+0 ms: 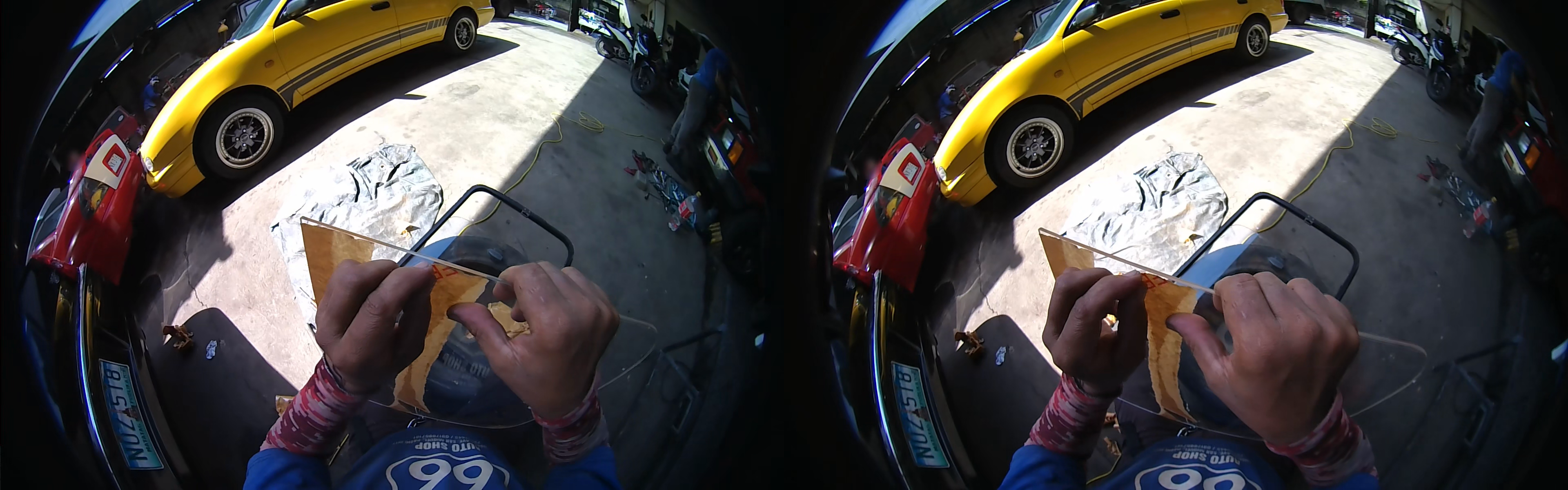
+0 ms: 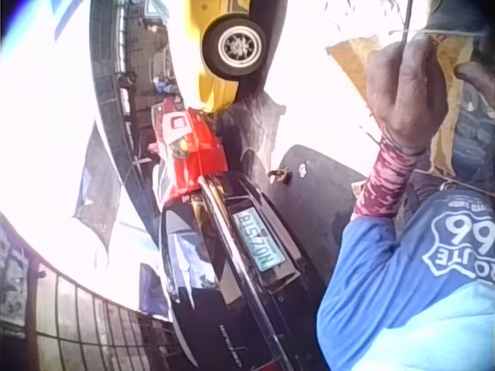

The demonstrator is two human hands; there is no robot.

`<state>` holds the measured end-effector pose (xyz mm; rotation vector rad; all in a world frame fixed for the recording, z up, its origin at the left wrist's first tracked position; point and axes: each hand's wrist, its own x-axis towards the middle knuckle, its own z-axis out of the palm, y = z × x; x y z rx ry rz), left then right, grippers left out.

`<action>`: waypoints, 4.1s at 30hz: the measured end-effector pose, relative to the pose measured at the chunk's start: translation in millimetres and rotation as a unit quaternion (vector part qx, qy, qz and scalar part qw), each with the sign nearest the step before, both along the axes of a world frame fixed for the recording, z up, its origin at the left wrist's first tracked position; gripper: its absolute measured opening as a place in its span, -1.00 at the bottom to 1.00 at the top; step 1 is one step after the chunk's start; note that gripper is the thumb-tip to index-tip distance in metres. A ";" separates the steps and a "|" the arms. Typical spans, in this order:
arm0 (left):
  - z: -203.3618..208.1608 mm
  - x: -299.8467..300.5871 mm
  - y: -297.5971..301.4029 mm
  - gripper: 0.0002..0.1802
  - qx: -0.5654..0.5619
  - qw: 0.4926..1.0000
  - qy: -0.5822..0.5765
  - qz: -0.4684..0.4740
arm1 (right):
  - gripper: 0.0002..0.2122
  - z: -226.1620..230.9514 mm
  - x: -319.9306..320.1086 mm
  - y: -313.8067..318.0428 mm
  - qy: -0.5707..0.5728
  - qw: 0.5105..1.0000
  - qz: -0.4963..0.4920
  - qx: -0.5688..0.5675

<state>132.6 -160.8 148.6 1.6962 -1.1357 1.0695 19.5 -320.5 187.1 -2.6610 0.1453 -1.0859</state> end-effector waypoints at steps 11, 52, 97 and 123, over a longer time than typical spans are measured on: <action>3.6 -0.5 -3.7 -0.77 -0.021 0.999 0.034 -0.012 | -0.62 -3.3 1.3 0.2 -0.013 1.000 -0.003 -0.001; 21.4 3.3 2.6 -0.69 0.058 0.998 0.013 -0.031 | -0.62 -7.7 3.1 -2.1 -0.007 1.000 -0.007 0.019; 21.8 3.8 -23.0 -0.82 0.103 0.986 0.126 0.031 | -0.63 -23.7 9.5 -14.7 -0.008 1.000 -0.019 0.007; -14.6 9.1 -31.2 -0.78 0.035 0.997 0.052 0.045 | -0.62 -23.3 16.9 -28.1 0.000 0.999 0.004 0.044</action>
